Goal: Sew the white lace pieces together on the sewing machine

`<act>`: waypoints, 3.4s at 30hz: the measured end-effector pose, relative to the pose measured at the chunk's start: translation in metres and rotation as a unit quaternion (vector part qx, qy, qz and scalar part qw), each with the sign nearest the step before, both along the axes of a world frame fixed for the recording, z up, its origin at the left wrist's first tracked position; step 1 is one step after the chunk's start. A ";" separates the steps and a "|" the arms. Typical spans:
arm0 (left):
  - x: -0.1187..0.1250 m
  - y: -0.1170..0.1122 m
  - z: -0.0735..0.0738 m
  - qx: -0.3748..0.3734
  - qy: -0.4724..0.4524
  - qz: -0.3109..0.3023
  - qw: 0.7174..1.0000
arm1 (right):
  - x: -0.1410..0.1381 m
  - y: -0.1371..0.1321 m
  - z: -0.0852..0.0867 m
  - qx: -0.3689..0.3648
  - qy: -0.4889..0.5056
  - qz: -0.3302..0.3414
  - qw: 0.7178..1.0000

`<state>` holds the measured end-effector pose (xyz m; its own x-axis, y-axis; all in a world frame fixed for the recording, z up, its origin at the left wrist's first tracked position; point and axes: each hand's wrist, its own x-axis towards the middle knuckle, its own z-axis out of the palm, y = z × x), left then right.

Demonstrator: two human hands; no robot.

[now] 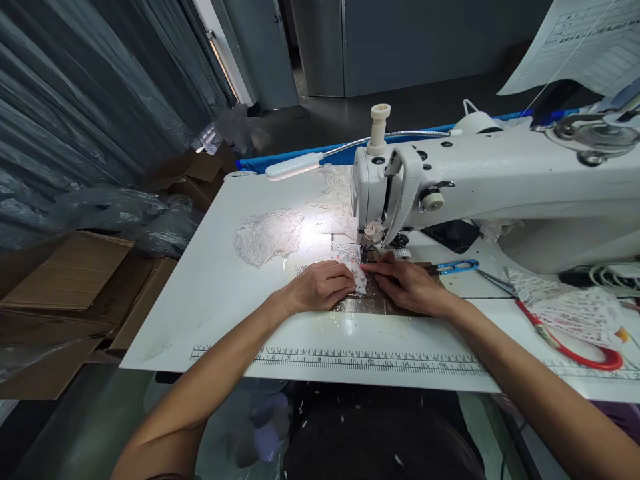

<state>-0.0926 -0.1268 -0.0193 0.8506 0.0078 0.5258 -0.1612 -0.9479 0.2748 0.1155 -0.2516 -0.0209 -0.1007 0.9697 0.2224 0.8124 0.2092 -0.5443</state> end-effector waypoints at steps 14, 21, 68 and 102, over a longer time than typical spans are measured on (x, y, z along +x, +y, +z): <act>0.001 -0.007 0.006 0.062 0.024 0.042 0.997 | -0.013 -0.019 0.008 0.016 -0.065 0.074 0.995; 0.004 -0.008 0.002 0.075 0.012 0.048 0.996 | -0.011 -0.017 0.005 0.025 -0.069 0.074 0.995; 0.000 -0.004 0.007 0.105 0.052 0.110 0.987 | -0.012 -0.021 0.001 0.036 -0.113 0.008 0.993; 0.005 0.000 0.017 0.140 0.202 0.124 0.961 | -0.011 -0.019 0.006 0.056 -0.128 0.020 0.990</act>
